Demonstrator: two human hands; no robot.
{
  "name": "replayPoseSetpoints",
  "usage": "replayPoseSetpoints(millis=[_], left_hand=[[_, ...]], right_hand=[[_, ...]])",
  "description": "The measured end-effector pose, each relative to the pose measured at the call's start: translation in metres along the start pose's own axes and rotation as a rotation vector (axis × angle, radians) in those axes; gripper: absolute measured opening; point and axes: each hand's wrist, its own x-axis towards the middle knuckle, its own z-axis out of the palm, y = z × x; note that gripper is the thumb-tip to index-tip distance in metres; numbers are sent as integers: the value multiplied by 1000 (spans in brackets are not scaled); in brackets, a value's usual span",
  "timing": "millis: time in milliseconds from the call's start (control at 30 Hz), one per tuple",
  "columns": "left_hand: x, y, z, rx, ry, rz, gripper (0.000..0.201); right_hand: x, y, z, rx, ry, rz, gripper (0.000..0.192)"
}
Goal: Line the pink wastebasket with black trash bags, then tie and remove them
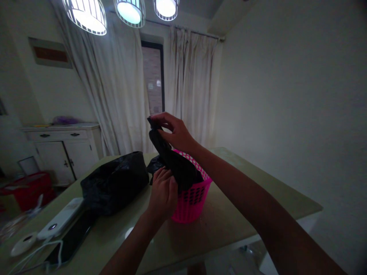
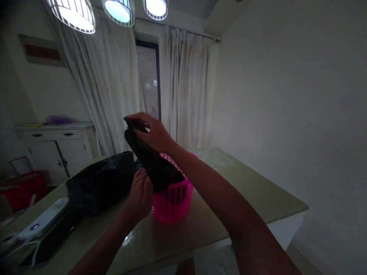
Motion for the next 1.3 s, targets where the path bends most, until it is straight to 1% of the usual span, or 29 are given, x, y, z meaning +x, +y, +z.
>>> replayPoseSetpoints(millis=[67, 100, 167, 200, 233, 267, 300, 367, 400, 433, 533, 600, 667, 700, 733, 800, 833, 867, 933, 967, 1000, 1033, 1067, 1133, 1167, 1200, 1233, 1267, 1300], left_hand=[[-11, -5, -7, 66, 33, 79, 35], [-17, -9, -10, 129, 52, 97, 37], [-31, -20, -17, 255, 103, 93, 60], [-38, -28, -20, 293, 124, 74, 69], [-44, -35, -23, 307, 143, 50, 73], [-49, -43, -26, 301, 160, 23, 71], [-53, -51, -29, 280, 177, -7, 62], [-53, -65, -37, 222, 217, -84, 37], [-49, -71, -41, 186, 253, -127, 29], [-42, -75, -45, 148, 303, -165, 27], [-6, -79, -60, 49, 475, -271, 32], [24, -71, -71, -37, 554, -337, 30], [53, -54, -82, -341, 599, -405, 23], [66, -43, -88, -521, 624, -404, 19], [76, -32, -93, -635, 639, -369, 16], [89, -13, -104, -732, 637, -251, 20], [92, -6, -108, -757, 626, -201, 25], [93, -2, -112, -772, 605, -170, 29], [92, 1, -117, -775, 545, -165, 32], [90, 2, -117, -751, 507, -176, 32], [89, 3, -117, -706, 469, -175, 32], [89, 6, -116, -642, 425, -160, 33], [88, 11, -114, -573, 381, -128, 34], [90, 26, -110, -466, 275, -28, 38], [91, 34, -110, -443, 225, 26, 40], [91, 41, -111, -440, 188, 74, 40], [92, 46, -114, -454, 172, 108, 38], [91, 47, -118, -468, 186, 129, 35], [89, 43, -123, -472, 225, 135, 32]], right_hand=[[1, -14, -13, -70, 94, -58, 30], [-1, -19, -23, -100, 149, -68, 29], [-8, -23, -46, -164, 284, -68, 31], [-13, -23, -59, -202, 357, -62, 34], [-19, -22, -72, -239, 427, -55, 36], [-26, -22, -85, -271, 488, -43, 37], [-33, -21, -97, -292, 536, -26, 36], [-50, -20, -117, -307, 584, 23, 31], [-58, -19, -125, -315, 584, 54, 27], [-67, -19, -132, -330, 572, 88, 24], [-92, -18, -145, -382, 515, 196, 17], [-106, -17, -151, -363, 481, 290, 15], [-116, -16, -159, -376, 417, 386, 14], [-120, -15, -164, -425, 362, 429, 13], [-124, -13, -170, -498, 293, 467, 11], [-126, -13, -184, -651, 131, 540, 12], [-126, -14, -189, -716, 72, 567, 14], [-124, -17, -193, -780, 54, 575, 16], [-115, -29, -189, -904, 141, 513, 17], [-108, -38, -180, -937, 207, 444, 17], [-101, -48, -166, -947, 264, 361, 16], [-92, -60, -148, -889, 263, 278, 21], [-84, -70, -127, -795, 211, 202, 28], [-69, -85, -82, -594, 11, 85, 46], [-63, -87, -61, -518, -98, 60, 61], [-59, -85, -44, -472, -215, 66, 70], [-57, -79, -30, -448, -337, 102, 66], [-56, -69, -21, -447, -436, 164, 51], [-57, -58, -16, -464, -499, 226, 33]])
